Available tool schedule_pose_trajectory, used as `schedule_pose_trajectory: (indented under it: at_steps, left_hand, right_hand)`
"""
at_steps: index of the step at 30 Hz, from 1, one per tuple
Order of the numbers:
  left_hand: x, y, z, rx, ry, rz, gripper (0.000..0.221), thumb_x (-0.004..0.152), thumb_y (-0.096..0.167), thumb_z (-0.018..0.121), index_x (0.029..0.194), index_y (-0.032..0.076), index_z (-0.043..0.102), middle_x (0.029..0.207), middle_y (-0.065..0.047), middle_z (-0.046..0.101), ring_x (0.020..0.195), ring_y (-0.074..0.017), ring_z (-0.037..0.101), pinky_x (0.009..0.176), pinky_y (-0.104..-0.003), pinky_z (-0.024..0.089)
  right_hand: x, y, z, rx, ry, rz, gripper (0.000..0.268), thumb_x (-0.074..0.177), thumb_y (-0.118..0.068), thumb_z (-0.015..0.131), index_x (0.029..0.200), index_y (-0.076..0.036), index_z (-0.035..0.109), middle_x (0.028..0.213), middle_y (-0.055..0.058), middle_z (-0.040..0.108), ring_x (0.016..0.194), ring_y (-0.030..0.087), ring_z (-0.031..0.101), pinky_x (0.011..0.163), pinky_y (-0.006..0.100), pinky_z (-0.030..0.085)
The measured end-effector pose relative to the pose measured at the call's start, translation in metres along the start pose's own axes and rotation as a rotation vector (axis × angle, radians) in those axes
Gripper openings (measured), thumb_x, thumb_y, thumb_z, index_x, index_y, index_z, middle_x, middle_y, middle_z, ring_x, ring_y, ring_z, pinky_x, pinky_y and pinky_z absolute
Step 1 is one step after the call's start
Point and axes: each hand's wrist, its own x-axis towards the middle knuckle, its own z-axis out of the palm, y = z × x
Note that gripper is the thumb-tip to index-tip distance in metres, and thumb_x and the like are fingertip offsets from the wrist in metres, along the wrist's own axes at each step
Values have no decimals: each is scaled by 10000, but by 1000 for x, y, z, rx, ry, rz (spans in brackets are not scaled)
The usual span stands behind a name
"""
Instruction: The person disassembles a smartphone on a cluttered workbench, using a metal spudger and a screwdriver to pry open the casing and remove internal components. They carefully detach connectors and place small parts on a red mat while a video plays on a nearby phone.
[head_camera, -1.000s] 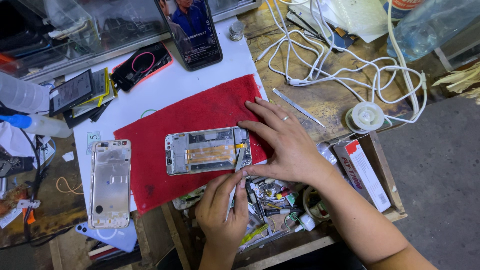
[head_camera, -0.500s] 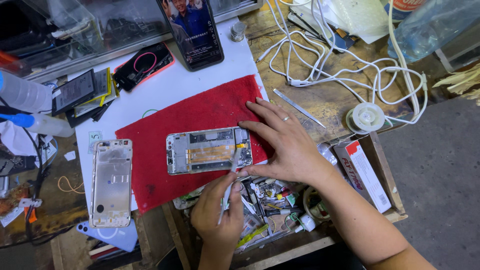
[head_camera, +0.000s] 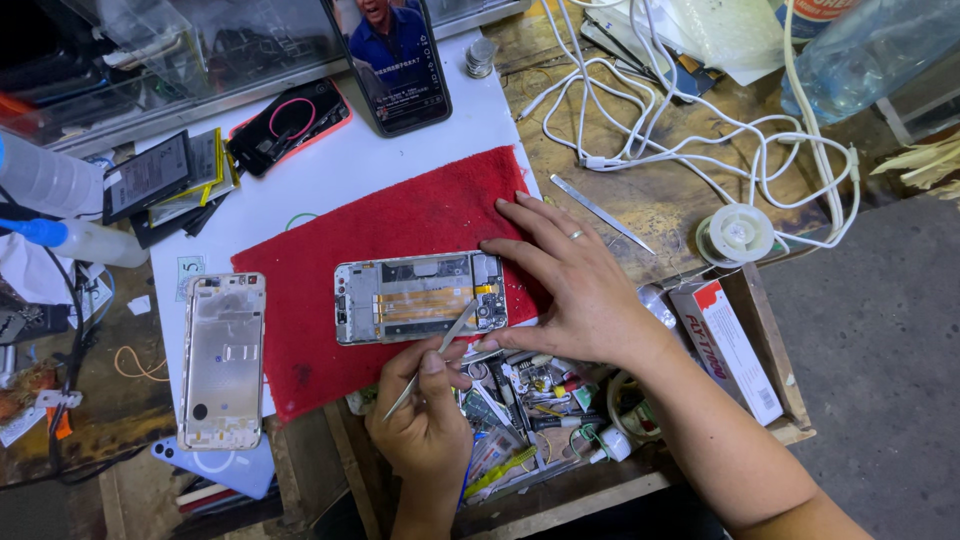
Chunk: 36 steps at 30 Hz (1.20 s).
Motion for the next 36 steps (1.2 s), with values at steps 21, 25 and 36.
schedule_pose_trajectory:
  at_steps: [21,25,36]
  left_hand:
    - [-4,4,-4,-150,-6,-207,201,1031,81,598,1151,-59,678,942,-154,756,739,-117,718,661,-238,587]
    - [-8,3,-7,-117,-83,-157,224,954,20,653,1168,-46,654,1029,-124,754,828,-124,748,706,-250,623]
    - [2,7,-18,26,-107,-82,169,918,-25,694,1086,-38,698,1029,-129,741,866,-145,745,744,-252,612]
  right_hand:
    - [0,1,0,10,2,-6,873,653,-589,876,1336,-100,637,1542,171,486,1456,401,424,1162,537,357]
    - [0,2,-1,16,-6,-3,870,651,-582,877,1337,-102,639,1544,171,483,1457,402,419,1161,542,350]
    - [1,2,-1,11,-17,9,866,651,-604,873,1320,-104,643,1538,177,480,1452,405,414,1159,554,337]
